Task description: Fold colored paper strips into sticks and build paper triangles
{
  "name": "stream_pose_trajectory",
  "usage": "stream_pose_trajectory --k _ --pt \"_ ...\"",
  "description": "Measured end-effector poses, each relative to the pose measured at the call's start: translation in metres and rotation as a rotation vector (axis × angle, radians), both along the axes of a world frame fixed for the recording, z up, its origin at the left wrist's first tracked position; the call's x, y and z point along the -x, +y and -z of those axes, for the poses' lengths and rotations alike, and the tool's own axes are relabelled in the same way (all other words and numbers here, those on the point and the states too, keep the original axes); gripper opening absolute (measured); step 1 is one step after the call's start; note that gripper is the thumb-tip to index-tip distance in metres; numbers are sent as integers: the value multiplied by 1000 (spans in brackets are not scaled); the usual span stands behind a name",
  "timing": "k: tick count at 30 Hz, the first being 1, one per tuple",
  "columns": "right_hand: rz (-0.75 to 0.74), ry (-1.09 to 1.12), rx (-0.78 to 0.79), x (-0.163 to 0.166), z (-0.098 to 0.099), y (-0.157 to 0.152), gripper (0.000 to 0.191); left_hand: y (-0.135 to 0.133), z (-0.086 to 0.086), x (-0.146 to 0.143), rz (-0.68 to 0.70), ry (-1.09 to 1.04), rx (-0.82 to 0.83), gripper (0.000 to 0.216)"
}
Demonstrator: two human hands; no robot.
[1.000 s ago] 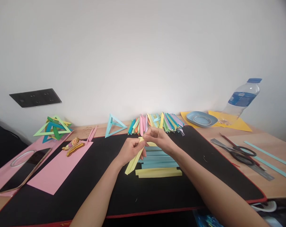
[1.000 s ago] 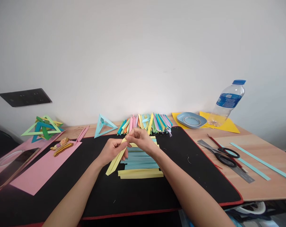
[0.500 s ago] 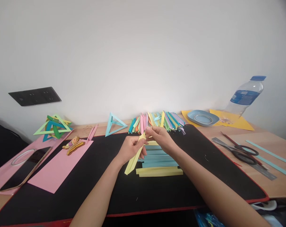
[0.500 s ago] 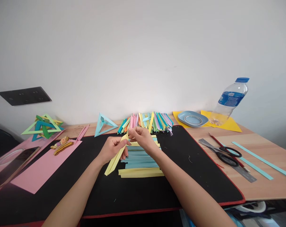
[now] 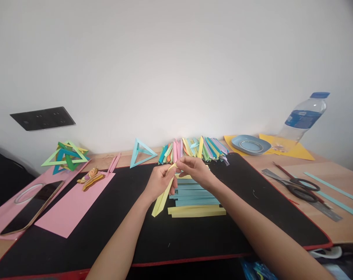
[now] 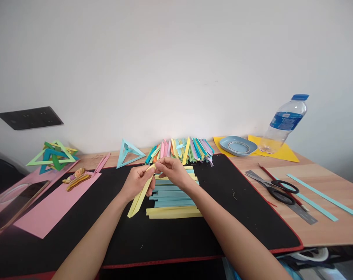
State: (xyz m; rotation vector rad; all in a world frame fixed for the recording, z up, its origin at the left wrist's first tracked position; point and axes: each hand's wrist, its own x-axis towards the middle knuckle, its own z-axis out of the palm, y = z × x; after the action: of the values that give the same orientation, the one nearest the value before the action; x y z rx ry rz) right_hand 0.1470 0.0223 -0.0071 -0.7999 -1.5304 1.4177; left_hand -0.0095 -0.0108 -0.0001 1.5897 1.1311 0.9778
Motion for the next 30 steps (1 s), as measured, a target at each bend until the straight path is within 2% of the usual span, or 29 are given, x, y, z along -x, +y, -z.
stream_pose_trajectory --k 9,15,25,30 --pt "-121 123 118 -2 4 2 35 -3 -5 -1 -9 67 -84 35" --pt "-188 163 197 -3 6 3 35 -3 -5 -1 4 46 -84 37" --pt "-216 181 194 -4 6 3 33 -4 -2 -2 -13 126 -147 33" --pt "-216 191 178 -3 6 3 31 -4 -2 -3 -30 120 -125 33"
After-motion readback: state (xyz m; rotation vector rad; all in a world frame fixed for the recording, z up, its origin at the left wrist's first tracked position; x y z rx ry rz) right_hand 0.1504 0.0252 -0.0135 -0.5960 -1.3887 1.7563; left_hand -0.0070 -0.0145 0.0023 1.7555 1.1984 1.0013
